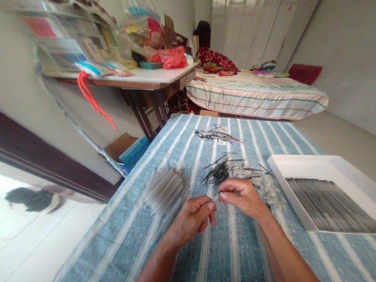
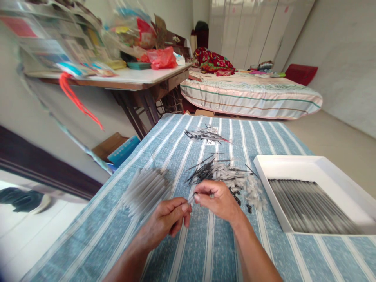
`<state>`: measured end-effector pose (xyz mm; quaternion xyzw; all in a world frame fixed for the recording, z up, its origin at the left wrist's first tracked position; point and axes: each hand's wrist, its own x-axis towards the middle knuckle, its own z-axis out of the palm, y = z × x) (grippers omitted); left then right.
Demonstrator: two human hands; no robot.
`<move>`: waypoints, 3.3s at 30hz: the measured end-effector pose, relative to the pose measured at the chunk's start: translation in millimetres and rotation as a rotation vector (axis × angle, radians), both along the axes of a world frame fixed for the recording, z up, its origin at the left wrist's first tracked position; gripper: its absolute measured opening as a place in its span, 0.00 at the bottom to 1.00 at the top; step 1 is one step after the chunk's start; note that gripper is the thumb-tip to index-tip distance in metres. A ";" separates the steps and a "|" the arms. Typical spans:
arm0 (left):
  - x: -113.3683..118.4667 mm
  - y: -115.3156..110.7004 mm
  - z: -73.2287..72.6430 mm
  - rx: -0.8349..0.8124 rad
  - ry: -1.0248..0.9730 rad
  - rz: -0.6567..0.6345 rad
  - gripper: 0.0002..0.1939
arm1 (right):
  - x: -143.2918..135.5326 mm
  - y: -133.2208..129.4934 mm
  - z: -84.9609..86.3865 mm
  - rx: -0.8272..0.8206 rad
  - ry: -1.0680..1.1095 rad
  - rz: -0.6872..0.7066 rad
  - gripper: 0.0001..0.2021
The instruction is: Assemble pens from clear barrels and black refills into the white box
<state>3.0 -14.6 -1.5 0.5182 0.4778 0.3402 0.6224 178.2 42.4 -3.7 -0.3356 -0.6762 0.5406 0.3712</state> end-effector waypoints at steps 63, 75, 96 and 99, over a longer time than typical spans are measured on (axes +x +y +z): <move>0.8 2.3 -4.5 0.086 0.385 -0.007 0.15 | 2.8 7.0 -8.9 -0.076 -0.283 0.046 0.16; 3.4 6.2 -8.0 0.181 0.434 0.166 0.07 | 0.5 5.7 -9.6 -0.080 -0.274 0.065 0.16; -3.3 11.1 2.2 0.284 0.483 0.056 0.07 | -1.7 11.5 -8.9 -0.061 -0.234 0.032 0.16; -6.1 13.8 2.5 0.303 0.459 -0.018 0.10 | -1.6 12.3 -7.9 -0.045 -0.237 0.011 0.15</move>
